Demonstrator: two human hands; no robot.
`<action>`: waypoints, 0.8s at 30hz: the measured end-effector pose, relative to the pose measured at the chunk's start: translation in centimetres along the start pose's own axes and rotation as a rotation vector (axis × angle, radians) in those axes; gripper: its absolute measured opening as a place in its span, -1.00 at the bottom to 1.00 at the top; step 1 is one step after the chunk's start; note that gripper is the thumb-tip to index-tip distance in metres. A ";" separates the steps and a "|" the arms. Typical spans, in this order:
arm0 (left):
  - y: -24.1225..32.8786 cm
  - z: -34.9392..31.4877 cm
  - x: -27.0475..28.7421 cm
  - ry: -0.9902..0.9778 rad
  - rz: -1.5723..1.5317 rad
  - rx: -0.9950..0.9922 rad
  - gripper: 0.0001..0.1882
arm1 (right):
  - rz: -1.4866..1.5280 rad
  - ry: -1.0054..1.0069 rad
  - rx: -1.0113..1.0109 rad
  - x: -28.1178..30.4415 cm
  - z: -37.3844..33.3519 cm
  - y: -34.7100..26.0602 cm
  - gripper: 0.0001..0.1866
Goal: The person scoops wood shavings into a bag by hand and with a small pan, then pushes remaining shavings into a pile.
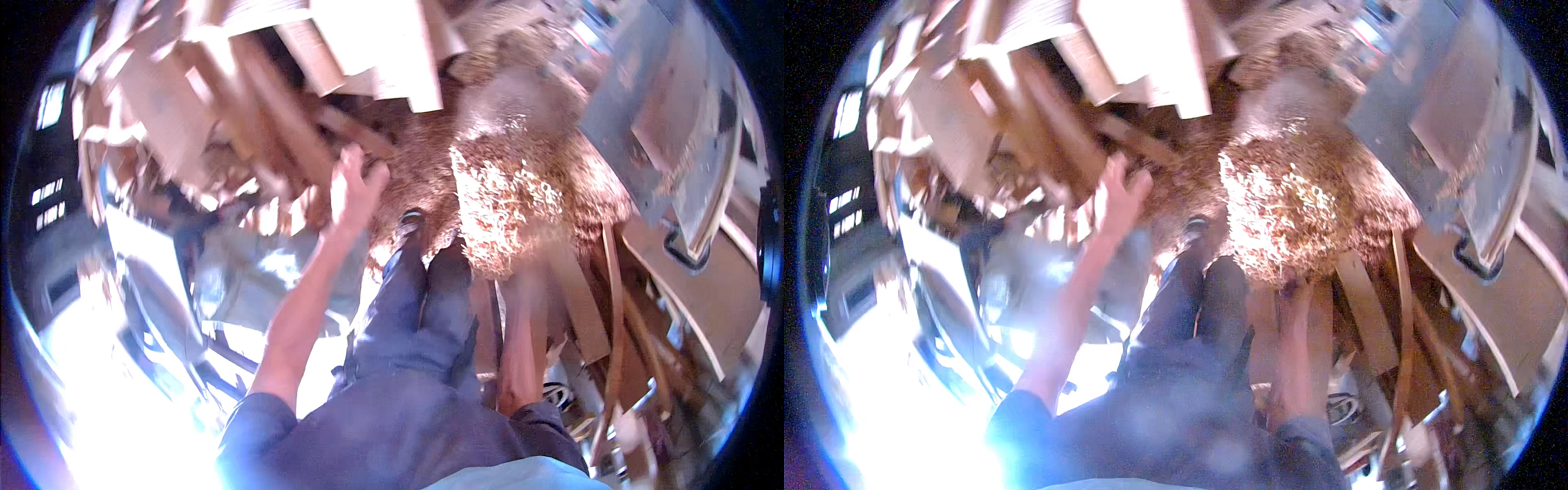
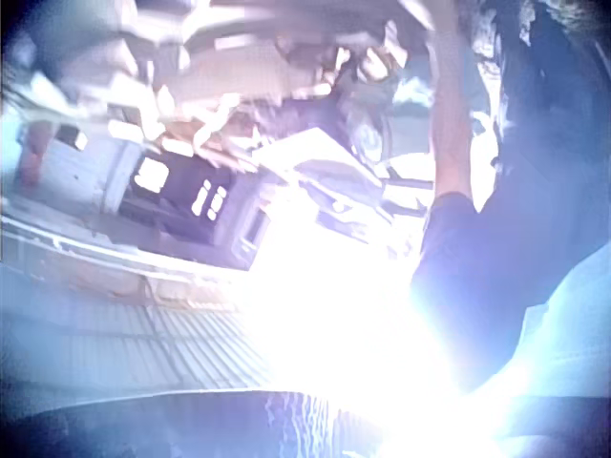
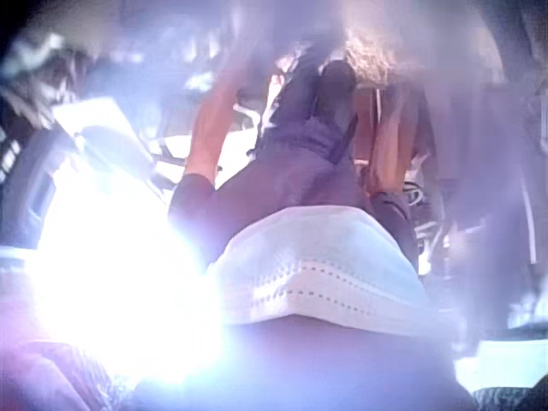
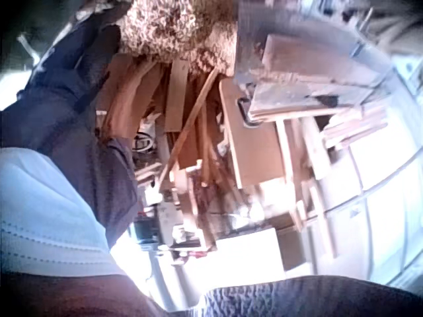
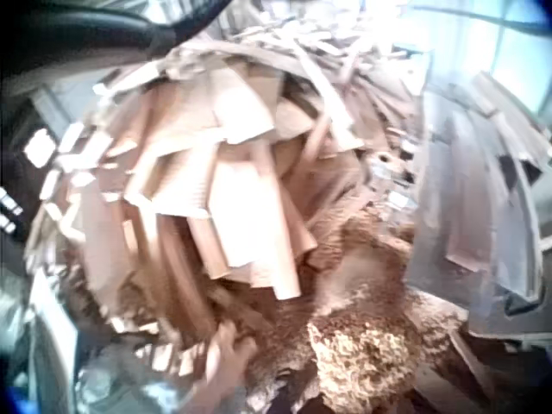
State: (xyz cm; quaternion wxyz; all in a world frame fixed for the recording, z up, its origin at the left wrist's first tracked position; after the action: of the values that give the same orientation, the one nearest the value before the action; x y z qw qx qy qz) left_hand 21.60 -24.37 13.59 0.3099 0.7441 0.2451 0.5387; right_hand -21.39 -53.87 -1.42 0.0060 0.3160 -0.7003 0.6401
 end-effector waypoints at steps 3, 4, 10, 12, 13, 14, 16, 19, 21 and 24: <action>-4.3 -16.2 6.8 -0.056 0.068 0.176 -0.32 | 0.010 -0.181 0.033 0.6 -3.5 -7.5 -0.63; -3.8 -20.4 10.2 -0.047 0.050 0.180 -0.38 | 0.007 -0.235 0.048 1.2 -5.0 -10.1 -0.63; -3.4 -36.6 28.4 0.573 0.152 0.201 -0.61 | -0.007 -0.626 0.320 1.0 -10.1 -26.8 -0.59; -5.1 -40.4 31.7 0.742 0.279 0.308 -0.55 | 0.026 -0.744 0.418 1.4 -10.8 -32.2 -0.57; -5.8 -41.7 32.6 0.818 0.303 0.378 -0.53 | 0.046 -0.811 0.425 0.8 -10.3 -34.6 -0.56; -6.2 -42.6 32.9 0.851 0.292 0.399 -0.53 | 0.080 -0.884 0.362 0.6 -9.8 -36.2 -0.55; -7.8 -43.5 33.9 0.924 0.293 0.438 -0.54 | 0.166 -1.007 -0.107 -2.7 -7.8 -34.3 -0.48; -6.1 -38.6 33.9 0.815 0.389 0.244 -0.55 | 0.221 -0.766 -0.704 -2.1 -1.3 -29.2 -0.45; -6.6 -34.8 32.8 0.682 0.509 0.134 -0.60 | 0.353 -0.953 -0.641 -4.2 -4.3 -32.8 -0.50; -7.8 -29.3 32.4 0.597 0.700 -0.093 -0.72 | 0.507 -1.019 -0.638 -6.1 -7.6 -35.9 -0.55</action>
State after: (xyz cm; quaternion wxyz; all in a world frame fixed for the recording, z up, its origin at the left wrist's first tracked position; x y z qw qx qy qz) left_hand 3.08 9.44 35.64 0.0584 0.5797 0.0332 0.8121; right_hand -3.39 -43.70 29.45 -0.3847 0.3875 -0.8238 0.1523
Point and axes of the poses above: each hand's wrist, its own z-axis towards the middle knuckle, its own x-axis out of the back of the hand, y = z × x, the point moved 9 cm from there along z, towards the middle knuckle, and after that the axes turned 8 degrees about y, right-handed, at the moved point
